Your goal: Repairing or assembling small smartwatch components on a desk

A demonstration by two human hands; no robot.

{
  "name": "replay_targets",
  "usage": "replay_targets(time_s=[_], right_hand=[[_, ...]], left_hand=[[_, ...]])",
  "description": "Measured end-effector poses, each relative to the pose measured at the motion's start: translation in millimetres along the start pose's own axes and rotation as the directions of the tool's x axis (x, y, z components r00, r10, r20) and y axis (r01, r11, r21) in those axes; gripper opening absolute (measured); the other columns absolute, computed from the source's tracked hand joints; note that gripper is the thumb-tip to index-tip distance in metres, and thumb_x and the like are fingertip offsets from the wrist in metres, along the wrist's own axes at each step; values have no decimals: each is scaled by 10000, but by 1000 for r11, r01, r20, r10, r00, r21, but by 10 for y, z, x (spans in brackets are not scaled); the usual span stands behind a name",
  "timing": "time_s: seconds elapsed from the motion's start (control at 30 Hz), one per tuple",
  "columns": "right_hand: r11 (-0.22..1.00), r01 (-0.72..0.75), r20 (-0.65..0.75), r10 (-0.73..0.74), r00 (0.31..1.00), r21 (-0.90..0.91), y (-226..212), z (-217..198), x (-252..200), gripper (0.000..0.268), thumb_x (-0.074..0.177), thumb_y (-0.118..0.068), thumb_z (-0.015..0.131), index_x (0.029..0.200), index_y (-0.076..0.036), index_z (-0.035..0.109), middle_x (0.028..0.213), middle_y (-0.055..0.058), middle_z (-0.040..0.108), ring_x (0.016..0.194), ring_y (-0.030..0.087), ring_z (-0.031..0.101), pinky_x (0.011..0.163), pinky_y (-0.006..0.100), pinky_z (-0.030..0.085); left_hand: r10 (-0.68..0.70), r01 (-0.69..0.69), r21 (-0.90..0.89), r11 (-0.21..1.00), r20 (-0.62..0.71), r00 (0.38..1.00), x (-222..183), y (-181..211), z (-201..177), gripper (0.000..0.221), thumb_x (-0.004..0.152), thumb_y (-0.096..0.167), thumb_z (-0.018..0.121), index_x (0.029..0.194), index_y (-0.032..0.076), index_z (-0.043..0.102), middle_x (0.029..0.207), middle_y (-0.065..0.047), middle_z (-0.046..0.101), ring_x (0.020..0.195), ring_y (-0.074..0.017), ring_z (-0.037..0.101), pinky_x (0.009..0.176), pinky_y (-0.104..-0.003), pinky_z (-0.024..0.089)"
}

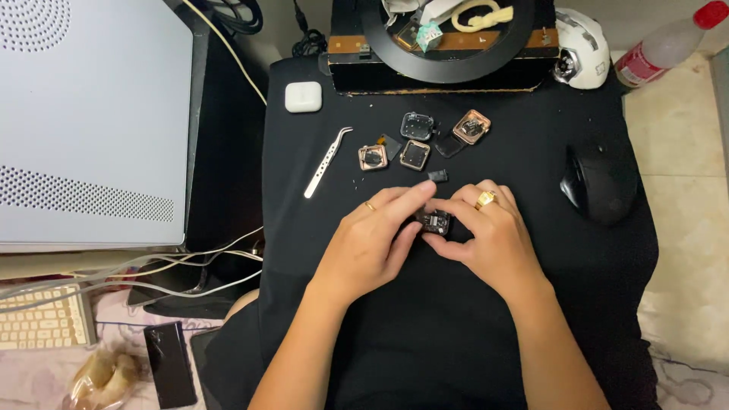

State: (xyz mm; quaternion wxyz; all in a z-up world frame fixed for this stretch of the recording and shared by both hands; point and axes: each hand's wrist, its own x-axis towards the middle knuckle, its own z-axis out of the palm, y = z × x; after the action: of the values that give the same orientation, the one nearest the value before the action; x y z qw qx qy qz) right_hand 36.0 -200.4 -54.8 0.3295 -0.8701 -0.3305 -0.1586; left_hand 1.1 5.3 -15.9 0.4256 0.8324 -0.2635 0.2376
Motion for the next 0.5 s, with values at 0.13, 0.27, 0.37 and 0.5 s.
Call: replay_targets(time_s=[0.13, 0.27, 0.37, 0.5], right_hand=[[1000, 3, 15, -3, 1000, 14, 30, 15, 4, 344, 732, -246, 869, 1033, -123, 757, 856, 13, 620, 841, 247, 581, 790, 379, 452], [999, 32, 10, -32, 999, 6, 31, -6, 41, 371, 678, -257, 877, 1004, -131, 752, 840, 39, 618, 840, 285, 596, 760, 428, 463], [1000, -16, 3, 16, 1000, -7, 47, 29, -8, 359, 679, -254, 878, 1001, -150, 759, 860, -15, 642, 837, 238, 600, 784, 371, 475], [999, -35, 10, 34, 999, 10, 17, -5, 32, 337, 708, -249, 864, 1014, -147, 768, 831, -17, 641, 819, 222, 602, 781, 363, 467]], left_hand=[[65, -64, 59, 996, -20, 998, -63, -109, 49, 421, 1016, 141, 638, 1417, 33, 567, 975, -108, 690, 954, -319, 712, 817, -421, 605], [-3, 8, -85, 996, 57, 998, 103, 88, -95, 357, 995, 15, 589, 1352, -4, 588, 1127, -226, 694, 1058, -458, 701, 842, -511, 591], [98, -96, 77, 992, -24, 995, -53, -81, 52, 404, 997, 120, 646, 1389, 40, 598, 899, -111, 663, 847, -322, 694, 745, -395, 598], [69, -67, 80, 995, -24, 997, 40, 13, -14, 455, 969, 137, 662, 1403, 30, 578, 1004, -92, 702, 935, -295, 719, 772, -394, 604]])
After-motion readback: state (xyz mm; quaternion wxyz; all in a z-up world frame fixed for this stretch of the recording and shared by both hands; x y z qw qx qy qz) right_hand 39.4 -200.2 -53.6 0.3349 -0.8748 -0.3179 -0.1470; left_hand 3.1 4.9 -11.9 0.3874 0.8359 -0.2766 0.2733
